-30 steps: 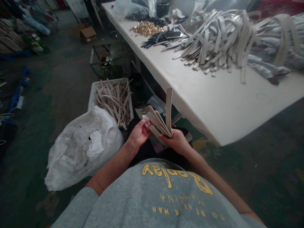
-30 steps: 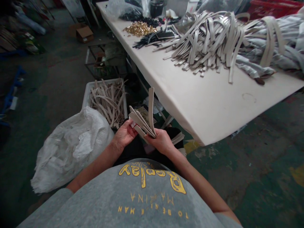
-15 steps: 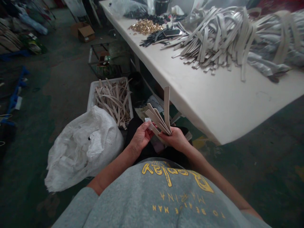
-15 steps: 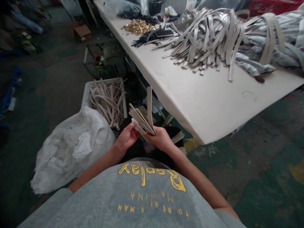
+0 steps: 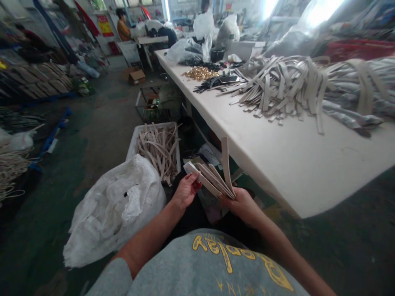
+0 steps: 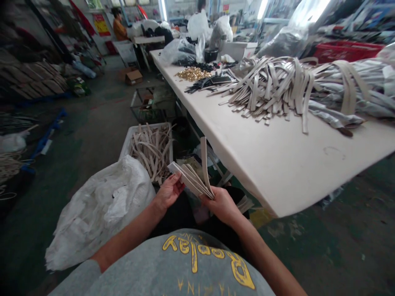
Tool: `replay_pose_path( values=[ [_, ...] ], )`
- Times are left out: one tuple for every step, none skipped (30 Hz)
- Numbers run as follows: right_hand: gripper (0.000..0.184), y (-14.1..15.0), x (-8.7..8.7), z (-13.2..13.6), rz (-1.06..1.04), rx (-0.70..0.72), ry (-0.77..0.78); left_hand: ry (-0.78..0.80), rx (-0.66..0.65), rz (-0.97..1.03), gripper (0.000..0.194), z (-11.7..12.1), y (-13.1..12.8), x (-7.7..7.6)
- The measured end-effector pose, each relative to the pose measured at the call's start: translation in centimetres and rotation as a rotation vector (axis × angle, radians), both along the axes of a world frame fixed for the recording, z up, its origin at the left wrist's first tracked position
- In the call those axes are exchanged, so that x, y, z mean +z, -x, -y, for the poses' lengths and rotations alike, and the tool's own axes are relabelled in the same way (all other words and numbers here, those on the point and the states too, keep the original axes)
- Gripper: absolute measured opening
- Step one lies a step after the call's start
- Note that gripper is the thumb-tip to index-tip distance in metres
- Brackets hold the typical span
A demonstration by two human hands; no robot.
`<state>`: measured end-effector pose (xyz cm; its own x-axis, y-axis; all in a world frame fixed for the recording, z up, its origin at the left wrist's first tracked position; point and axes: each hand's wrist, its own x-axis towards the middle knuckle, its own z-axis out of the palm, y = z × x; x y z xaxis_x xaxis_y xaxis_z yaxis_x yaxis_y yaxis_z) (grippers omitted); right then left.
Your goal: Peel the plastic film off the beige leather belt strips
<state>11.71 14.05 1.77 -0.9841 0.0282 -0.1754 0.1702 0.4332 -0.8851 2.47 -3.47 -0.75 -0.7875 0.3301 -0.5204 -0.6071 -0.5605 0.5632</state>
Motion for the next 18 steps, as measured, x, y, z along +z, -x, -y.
replay_pose_path(
  values=[
    [0.029,0.5,0.1,0.1,-0.029,-0.011,-0.002,-0.022,-0.037,0.0,0.026,-0.5,-0.6,-0.1],
    [0.03,1.0,0.3,0.3,-0.048,-0.017,0.007,-0.046,-0.075,-0.006,0.029,-1.0,-1.2,-0.2],
    [0.03,1.4,0.3,0.4,-0.055,-0.023,0.024,-0.064,-0.105,-0.02,0.032,-1.4,-1.8,-0.3],
    [0.03,1.6,0.4,0.4,-0.049,-0.024,0.044,-0.068,-0.116,-0.042,0.035,-1.6,-2.1,-0.3],
    [0.031,1.6,0.5,0.3,-0.035,-0.024,0.061,-0.056,-0.11,-0.07,0.038,-1.6,-2.3,-0.4],
    [0.032,1.4,0.6,0.1,-0.013,-0.018,0.065,-0.027,-0.089,-0.098,0.039,-1.4,-2.2,-0.3],
    [0.033,0.9,0.7,-0.1,0.006,-0.011,0.051,0.013,-0.064,-0.12,0.04,-1.0,-2.0,-0.3],
    [0.033,0.4,0.8,-0.4,0.02,-0.005,0.023,0.054,-0.041,-0.137,0.041,-0.5,-1.7,-0.3],
    [0.032,-0.1,1.0,-0.6,0.022,-0.003,-0.01,0.088,-0.028,-0.146,0.041,0.0,-1.4,-0.3],
    [0.032,-0.5,1.1,-0.7,0.016,-0.006,-0.042,0.108,-0.03,-0.148,0.041,0.2,-1.3,-0.3],
    [0.032,-0.7,1.2,-0.7,0.004,-0.015,-0.068,0.113,-0.043,-0.142,0.042,0.3,-1.3,-0.3],
    [0.032,-0.7,1.2,-0.6,-0.011,-0.028,-0.089,0.106,-0.064,-0.135,0.043,0.2,-1.4,-0.4],
    [0.032,-0.5,1.2,-0.5,-0.025,-0.045,-0.105,0.092,-0.088,-0.129,0.044,-0.2,-1.7,-0.5],
    [0.032,-0.3,1.1,-0.4,-0.038,-0.066,-0.122,0.073,-0.112,-0.124,0.045,-0.6,-2.0,-0.6],
    [0.033,0.0,1.1,-0.3,-0.048,-0.09,-0.142,0.057,-0.135,-0.121,0.045,-1.1,-2.3,-0.6],
    [0.034,0.2,1.0,-0.4,-0.052,-0.102,-0.16,0.047,-0.151,-0.121,0.046,-1.5,-2.5,-0.7],
    [0.035,0.2,0.9,-0.5,-0.05,-0.101,-0.171,0.045,-0.157,-0.125,0.047,-1.7,-2.5,-0.7],
    [0.036,0.1,0.9,-0.8,-0.043,-0.086,-0.172,0.048,-0.15,-0.129,0.047,-1.8,-2.3,-0.7]
  ],
)
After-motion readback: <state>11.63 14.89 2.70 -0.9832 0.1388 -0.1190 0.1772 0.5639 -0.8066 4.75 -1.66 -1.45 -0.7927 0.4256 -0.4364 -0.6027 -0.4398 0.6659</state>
